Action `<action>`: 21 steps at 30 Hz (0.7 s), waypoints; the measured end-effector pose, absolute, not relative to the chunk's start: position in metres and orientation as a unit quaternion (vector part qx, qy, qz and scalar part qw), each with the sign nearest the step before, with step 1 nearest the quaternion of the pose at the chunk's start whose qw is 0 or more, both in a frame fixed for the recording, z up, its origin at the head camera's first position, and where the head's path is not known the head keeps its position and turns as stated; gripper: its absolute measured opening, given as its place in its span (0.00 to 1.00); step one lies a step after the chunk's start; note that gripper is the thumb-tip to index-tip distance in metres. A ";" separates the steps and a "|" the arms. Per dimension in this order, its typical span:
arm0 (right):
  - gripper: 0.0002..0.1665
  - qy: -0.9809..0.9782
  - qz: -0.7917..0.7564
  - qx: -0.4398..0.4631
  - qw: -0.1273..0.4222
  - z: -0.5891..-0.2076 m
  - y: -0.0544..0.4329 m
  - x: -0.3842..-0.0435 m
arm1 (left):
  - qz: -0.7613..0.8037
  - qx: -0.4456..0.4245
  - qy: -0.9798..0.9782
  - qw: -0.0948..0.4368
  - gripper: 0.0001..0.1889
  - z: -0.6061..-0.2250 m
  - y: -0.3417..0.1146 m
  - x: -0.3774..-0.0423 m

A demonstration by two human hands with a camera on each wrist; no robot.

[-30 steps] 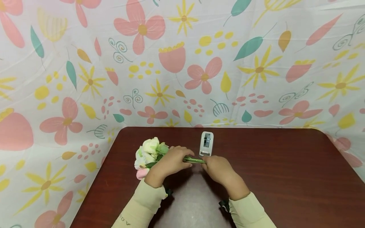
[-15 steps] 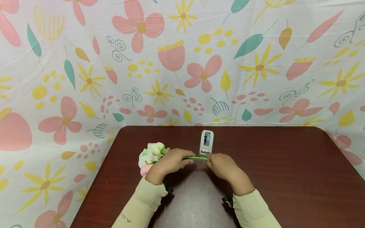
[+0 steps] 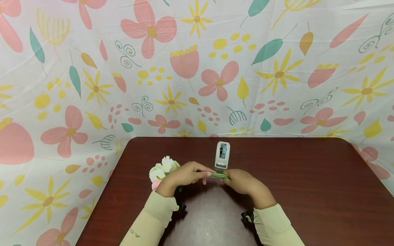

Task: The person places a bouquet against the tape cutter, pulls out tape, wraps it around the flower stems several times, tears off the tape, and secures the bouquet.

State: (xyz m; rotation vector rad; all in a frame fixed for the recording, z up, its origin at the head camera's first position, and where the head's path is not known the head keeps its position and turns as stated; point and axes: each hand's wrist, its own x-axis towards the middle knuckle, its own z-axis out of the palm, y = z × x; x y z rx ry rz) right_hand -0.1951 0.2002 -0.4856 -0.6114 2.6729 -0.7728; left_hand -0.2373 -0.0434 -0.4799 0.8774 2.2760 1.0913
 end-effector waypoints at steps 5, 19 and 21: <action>0.09 0.923 -0.278 -0.219 0.153 -0.487 0.202 -0.197 | 0.397 0.312 0.829 0.242 0.13 -0.480 -0.043 -0.238; 0.06 0.946 -0.238 -0.206 0.079 -0.485 0.194 -0.193 | 0.361 0.320 0.850 0.213 0.14 -0.484 -0.037 -0.236; 0.05 0.947 -0.228 -0.215 0.073 -0.485 0.193 -0.192 | 0.358 0.323 0.850 0.211 0.14 -0.484 -0.036 -0.236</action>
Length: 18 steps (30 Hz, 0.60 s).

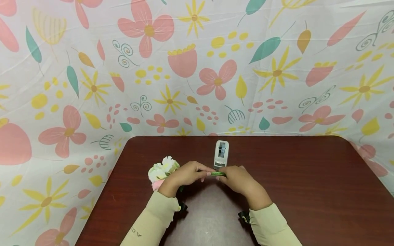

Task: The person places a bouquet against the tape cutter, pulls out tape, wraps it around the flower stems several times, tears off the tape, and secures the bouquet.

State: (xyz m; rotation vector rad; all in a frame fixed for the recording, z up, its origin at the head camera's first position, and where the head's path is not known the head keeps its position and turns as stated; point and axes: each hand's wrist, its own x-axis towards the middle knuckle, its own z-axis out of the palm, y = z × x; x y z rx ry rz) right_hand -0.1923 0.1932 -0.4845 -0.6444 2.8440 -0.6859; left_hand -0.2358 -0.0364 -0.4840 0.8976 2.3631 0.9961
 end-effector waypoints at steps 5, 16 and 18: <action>0.10 0.939 -0.244 -0.222 0.094 -0.485 0.196 -0.193 | 0.351 0.331 0.851 0.206 0.15 -0.485 -0.035 -0.236; 0.16 0.920 -0.295 -0.215 0.141 -0.486 0.205 -0.198 | 0.355 0.349 0.853 0.155 0.17 -0.486 -0.033 -0.235; 0.16 0.918 -0.302 -0.214 0.144 -0.486 0.206 -0.198 | 0.353 0.349 0.856 0.145 0.17 -0.484 -0.033 -0.234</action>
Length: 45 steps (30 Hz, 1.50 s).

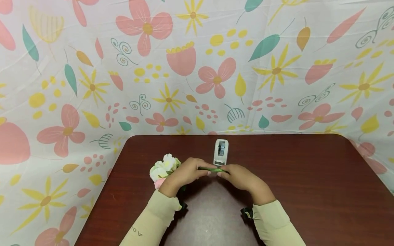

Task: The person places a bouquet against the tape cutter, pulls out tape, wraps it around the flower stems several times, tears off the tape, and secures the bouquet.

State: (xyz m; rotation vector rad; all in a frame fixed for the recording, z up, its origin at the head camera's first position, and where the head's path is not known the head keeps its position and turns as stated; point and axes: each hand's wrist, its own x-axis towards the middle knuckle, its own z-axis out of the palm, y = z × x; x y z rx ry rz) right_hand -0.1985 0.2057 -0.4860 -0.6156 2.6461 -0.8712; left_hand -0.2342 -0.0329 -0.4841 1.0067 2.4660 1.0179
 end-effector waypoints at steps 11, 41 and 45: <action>0.12 0.918 -0.298 -0.216 0.147 -0.486 0.207 -0.200 | 0.341 0.349 0.862 0.140 0.15 -0.487 -0.030 -0.234; 0.16 0.943 -0.329 -0.050 -0.020 -0.505 0.195 -0.216 | 0.350 0.331 0.863 0.150 0.14 -0.497 -0.027 -0.248; 0.16 0.935 -0.353 -0.027 -0.019 -0.506 0.196 -0.219 | 0.360 0.330 0.859 0.156 0.14 -0.498 -0.025 -0.251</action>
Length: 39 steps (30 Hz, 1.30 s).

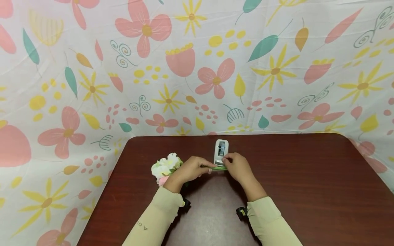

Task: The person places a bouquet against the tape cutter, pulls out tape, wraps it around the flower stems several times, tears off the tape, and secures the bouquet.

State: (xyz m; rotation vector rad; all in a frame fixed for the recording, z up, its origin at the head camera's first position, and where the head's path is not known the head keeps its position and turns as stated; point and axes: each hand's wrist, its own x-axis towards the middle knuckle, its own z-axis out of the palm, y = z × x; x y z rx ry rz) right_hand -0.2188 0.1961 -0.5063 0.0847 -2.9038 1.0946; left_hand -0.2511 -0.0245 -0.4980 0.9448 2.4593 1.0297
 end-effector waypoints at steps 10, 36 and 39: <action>0.11 -0.926 0.377 0.009 0.029 -0.509 0.193 -0.222 | 0.371 0.306 0.858 0.180 0.14 -0.499 -0.019 -0.257; 0.17 -0.906 0.420 -0.039 0.025 -0.506 0.191 -0.221 | 0.386 0.282 0.861 0.171 0.12 -0.507 -0.015 -0.261; 0.17 -0.909 0.415 -0.045 0.017 -0.504 0.191 -0.220 | 0.387 0.280 0.862 0.169 0.11 -0.508 -0.014 -0.262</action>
